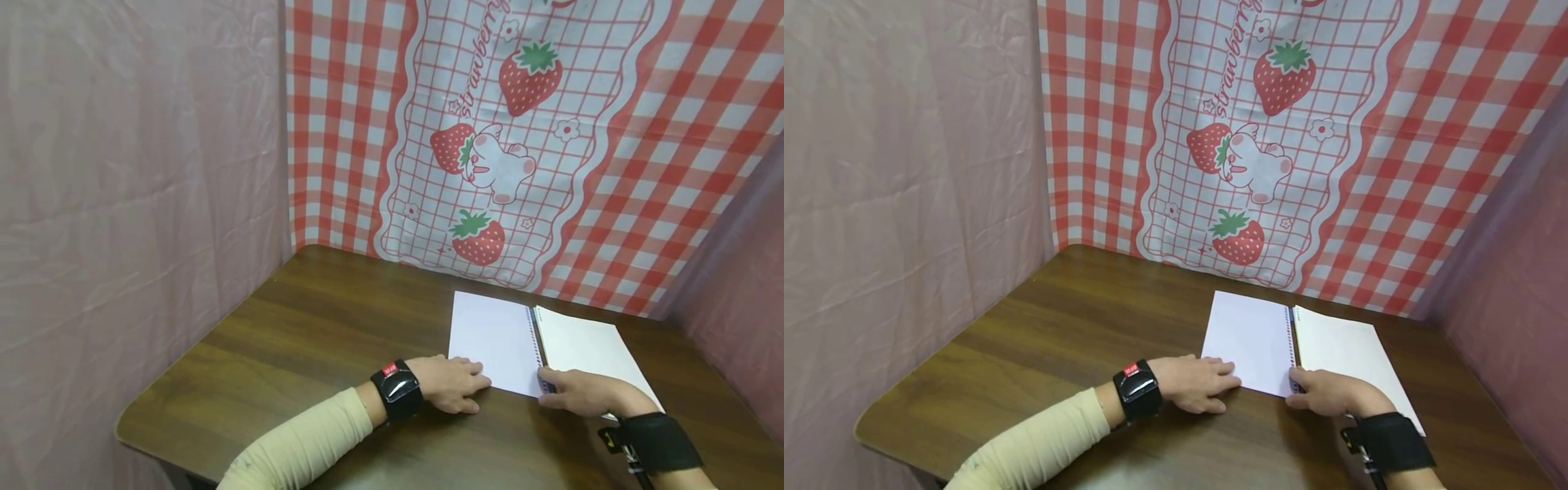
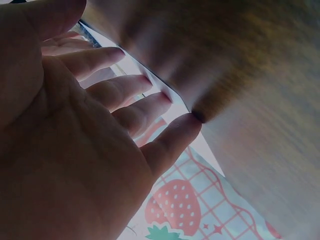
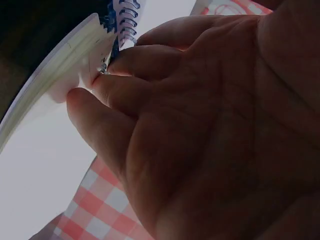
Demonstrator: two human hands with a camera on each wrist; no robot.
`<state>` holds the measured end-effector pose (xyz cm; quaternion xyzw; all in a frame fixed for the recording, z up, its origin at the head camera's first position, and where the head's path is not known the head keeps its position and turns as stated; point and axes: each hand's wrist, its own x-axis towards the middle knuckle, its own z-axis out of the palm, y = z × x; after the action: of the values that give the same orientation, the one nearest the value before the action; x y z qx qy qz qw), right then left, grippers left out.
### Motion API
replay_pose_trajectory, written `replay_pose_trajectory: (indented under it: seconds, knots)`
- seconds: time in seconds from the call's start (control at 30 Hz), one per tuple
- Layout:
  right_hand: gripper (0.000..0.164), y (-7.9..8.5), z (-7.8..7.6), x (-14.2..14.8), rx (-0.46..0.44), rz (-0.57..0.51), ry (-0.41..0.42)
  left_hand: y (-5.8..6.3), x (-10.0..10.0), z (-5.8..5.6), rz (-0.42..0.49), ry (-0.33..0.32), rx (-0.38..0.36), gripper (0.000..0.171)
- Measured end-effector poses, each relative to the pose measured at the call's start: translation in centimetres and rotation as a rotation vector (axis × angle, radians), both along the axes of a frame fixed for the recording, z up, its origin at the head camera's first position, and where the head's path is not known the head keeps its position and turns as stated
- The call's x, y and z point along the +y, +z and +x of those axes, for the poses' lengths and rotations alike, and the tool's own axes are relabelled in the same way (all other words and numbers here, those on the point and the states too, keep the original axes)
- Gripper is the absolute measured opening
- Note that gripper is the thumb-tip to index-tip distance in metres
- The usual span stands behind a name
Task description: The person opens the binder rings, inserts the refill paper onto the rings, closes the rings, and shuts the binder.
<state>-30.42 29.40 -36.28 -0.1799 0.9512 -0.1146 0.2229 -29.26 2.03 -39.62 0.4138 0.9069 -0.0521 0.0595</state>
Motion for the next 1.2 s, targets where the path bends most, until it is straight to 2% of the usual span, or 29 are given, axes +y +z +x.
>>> replay_pose_trajectory:
  seconds: [0.23,0.53,0.7,0.9,1.07,1.2]
  knots:
    - [0.072,0.7,0.8,-0.9,-0.021,0.026,0.013,-0.2,0.0,0.0,-0.001,0.025,0.003,0.051]
    - [0.073,1.8,2.1,-1.0,-0.068,0.022,0.045,-0.1,0.3,0.2,-0.026,-0.018,0.072,0.044]
    - [0.072,2.4,2.2,-0.4,-0.07,-0.006,0.101,0.1,0.4,0.1,-0.035,-0.036,0.082,0.043]
    - [0.07,3.1,2.3,0.2,-0.093,-0.044,0.114,0.0,0.3,-0.1,-0.036,-0.038,0.079,0.045]
    - [0.067,3.4,2.1,0.6,-0.094,-0.085,0.106,0.1,0.2,-0.2,-0.039,-0.028,0.079,0.046]
    - [0.062,3.3,1.7,1.2,-0.141,-0.16,0.065,0.1,0.1,-0.1,-0.034,-0.029,0.081,0.046]
